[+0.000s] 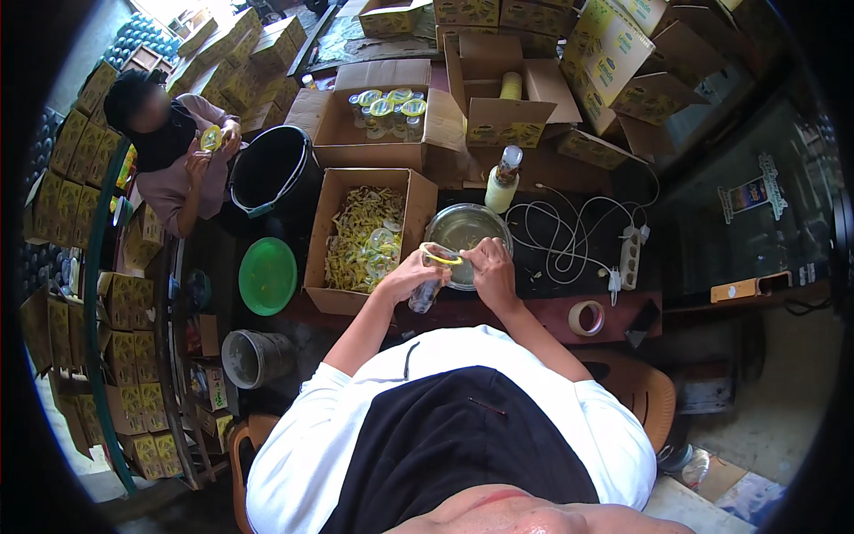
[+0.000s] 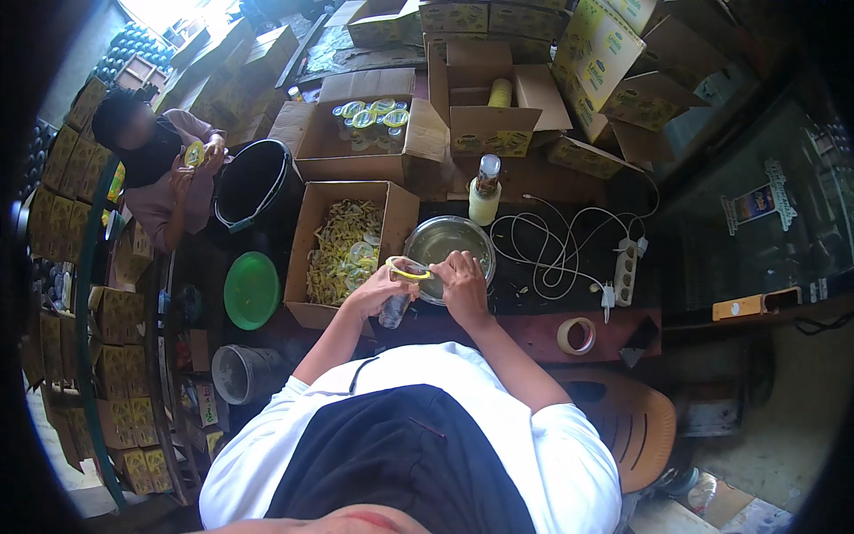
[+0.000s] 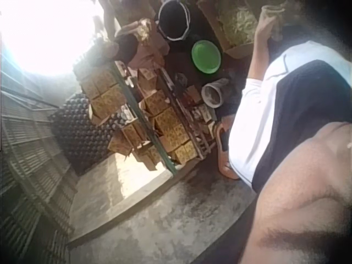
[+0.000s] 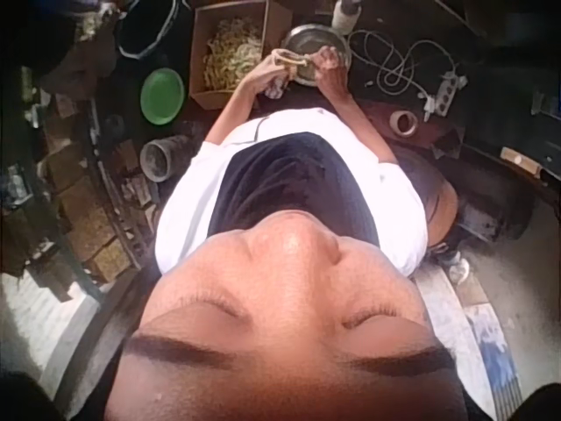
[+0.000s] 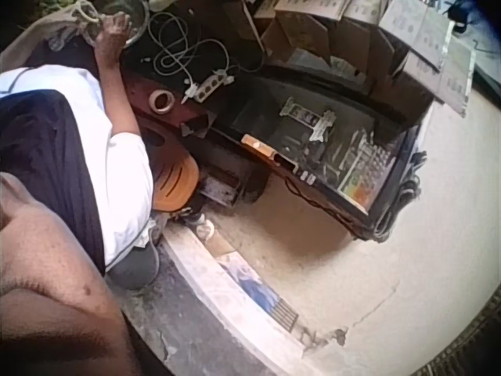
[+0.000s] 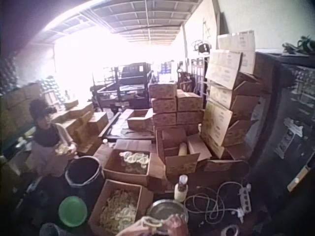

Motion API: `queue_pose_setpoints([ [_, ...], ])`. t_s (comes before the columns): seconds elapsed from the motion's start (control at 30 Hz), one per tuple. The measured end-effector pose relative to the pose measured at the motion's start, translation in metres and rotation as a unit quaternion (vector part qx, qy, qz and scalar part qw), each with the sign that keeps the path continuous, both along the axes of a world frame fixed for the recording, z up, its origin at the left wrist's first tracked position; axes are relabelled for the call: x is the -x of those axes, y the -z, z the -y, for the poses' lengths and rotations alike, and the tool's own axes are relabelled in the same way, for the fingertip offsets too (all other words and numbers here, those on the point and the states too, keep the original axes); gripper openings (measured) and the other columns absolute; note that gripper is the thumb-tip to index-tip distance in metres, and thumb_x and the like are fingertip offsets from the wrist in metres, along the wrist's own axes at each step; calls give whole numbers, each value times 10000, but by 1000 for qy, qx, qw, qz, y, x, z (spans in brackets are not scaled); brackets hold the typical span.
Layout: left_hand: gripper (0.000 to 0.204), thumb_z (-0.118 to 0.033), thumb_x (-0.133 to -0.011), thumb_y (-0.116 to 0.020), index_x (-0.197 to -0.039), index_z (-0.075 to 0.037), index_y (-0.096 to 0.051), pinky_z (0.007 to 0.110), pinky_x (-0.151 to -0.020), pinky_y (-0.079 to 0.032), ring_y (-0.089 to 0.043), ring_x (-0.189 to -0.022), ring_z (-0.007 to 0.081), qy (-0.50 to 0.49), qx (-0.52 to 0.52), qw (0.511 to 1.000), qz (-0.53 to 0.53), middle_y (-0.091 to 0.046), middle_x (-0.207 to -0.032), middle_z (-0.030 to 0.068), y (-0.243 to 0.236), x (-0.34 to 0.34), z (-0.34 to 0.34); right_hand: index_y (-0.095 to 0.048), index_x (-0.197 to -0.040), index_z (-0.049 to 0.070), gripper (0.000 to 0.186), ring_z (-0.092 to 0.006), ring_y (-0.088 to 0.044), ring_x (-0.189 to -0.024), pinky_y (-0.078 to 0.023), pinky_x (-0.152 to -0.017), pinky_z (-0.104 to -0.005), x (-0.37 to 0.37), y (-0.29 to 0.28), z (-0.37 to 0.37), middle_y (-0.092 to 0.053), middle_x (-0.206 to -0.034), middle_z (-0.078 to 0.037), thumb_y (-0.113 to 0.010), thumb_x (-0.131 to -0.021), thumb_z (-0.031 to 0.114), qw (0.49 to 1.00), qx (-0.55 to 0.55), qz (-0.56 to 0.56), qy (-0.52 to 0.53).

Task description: The person takes plastic cups containing a yellow product, dips the rims into a bowl of liquid, and applies transparent seals to the tops.

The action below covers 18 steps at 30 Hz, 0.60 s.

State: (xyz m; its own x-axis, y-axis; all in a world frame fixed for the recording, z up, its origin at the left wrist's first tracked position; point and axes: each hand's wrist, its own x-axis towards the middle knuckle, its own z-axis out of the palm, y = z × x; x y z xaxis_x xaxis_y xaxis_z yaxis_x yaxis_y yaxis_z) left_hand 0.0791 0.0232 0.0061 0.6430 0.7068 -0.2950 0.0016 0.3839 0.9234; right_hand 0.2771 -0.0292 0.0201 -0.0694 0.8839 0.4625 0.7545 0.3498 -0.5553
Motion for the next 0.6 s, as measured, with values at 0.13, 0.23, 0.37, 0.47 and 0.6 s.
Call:
queue_pose_setpoints([
  [0.13, 511, -174, -741, -817, -1119, -32, -504, 299, -783, -514, -623, -884, 138, -25, -28, 999, -16, -625, -943, 63, -4, -9, -1, -682, -873, 49, 153, -271, -576, -846, -478, -778, -406, -4, 17, -8, -559, -840, -70, -676, -742, -30, 994, 22, -100, 29],
  [0.23, 547, -147, -714, -854, -1124, -52, -505, 302, -864, -499, -614, -954, 140, -47, -136, 988, -52, -617, -1011, 41, 0, -8, -2, -670, -896, 26, 137, -276, -636, -734, -522, -702, -372, -16, 34, -17, -610, -866, -104, -708, -768, -4, 941, 130, -308, 57],
  [0.37, 647, -184, -666, -896, -1154, -63, -490, 300, -919, -474, -592, -998, 136, -81, -241, 961, -113, -597, -1045, 38, 3, -1, 0, -677, -914, 41, 174, -262, -657, -804, -519, -734, -374, -40, 62, -16, -645, -906, -113, -731, -749, 34, 968, 205, -136, 52],
  [0.47, 760, -182, -715, -856, -1311, -71, -398, 296, -891, -481, -570, -1015, 151, -89, -281, 947, -127, -546, -1087, 58, 4, 9, 5, -678, -929, 19, 183, -235, -652, -808, -519, -746, -345, -47, 75, -9, -643, -886, -112, -718, -751, 29, 972, 184, -120, 79],
  [0.6, 911, -128, -829, -707, -1507, -163, -98, 332, -901, -474, -551, -1037, 193, -115, -138, 981, -70, -472, -1186, 109, 6, 17, 12, -686, -947, 20, 194, -226, -653, -815, -518, -748, -341, -44, 78, 0, -643, -885, -107, -715, -756, 32, 959, 222, -154, 83],
])
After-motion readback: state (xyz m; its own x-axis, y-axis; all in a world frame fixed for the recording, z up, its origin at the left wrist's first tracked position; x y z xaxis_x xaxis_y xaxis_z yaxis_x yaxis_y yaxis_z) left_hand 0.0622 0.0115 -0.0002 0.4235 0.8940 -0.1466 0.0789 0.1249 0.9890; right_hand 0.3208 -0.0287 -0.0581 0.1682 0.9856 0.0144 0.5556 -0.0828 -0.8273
